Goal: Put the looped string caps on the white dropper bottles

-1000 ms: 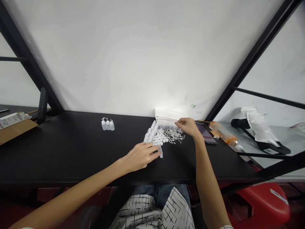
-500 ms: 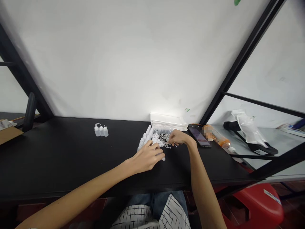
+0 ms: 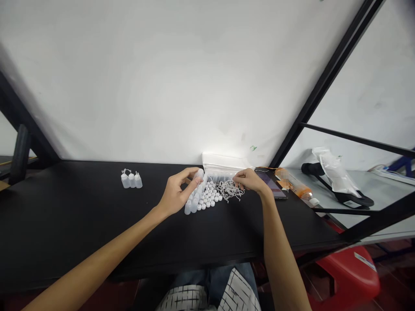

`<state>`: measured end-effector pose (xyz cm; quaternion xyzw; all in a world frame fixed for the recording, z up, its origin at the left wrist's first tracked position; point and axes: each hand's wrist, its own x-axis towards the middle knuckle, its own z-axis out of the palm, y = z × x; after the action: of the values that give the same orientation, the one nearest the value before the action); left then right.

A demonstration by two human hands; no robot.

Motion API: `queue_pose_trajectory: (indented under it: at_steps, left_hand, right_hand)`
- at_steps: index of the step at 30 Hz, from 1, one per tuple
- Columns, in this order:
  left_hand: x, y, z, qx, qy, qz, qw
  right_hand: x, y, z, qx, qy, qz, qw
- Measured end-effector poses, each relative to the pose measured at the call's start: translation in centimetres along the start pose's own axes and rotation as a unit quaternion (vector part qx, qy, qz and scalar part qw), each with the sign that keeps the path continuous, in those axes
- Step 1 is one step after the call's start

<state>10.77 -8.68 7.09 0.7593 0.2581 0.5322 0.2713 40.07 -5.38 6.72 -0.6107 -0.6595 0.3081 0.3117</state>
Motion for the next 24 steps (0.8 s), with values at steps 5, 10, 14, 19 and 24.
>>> queue_pose_trajectory:
  at_steps: [5, 10, 14, 19, 24]
  left_hand:
    - [-0.7, -0.3, 0.7, 0.091, -0.021, 0.076, 0.993]
    - [-0.8, -0.4, 0.9, 0.146, -0.029, 0.079, 0.986]
    - [-0.9, -0.7, 1.0, 0.162, -0.03, 0.07, 0.984]
    - [-1.0, -0.9, 1.0, 0.162, -0.032, 0.071, 0.984]
    - [-0.9, -0.9, 1.0, 0.166, -0.029, 0.075, 0.983]
  right_hand:
    - [0.2, 0.2, 0.0, 0.028, 0.05, -0.021, 0.998]
    - [0.6, -0.2, 0.5, 0.094, 0.097, -0.064, 0.989]
    - [1.1, 0.1, 0.9, 0.114, 0.134, -0.071, 0.982]
    - [1.3, 0.3, 0.9, 0.115, 0.148, -0.066, 0.98]
    - [1.1, 0.5, 0.9, 0.085, 0.113, -0.035, 0.989]
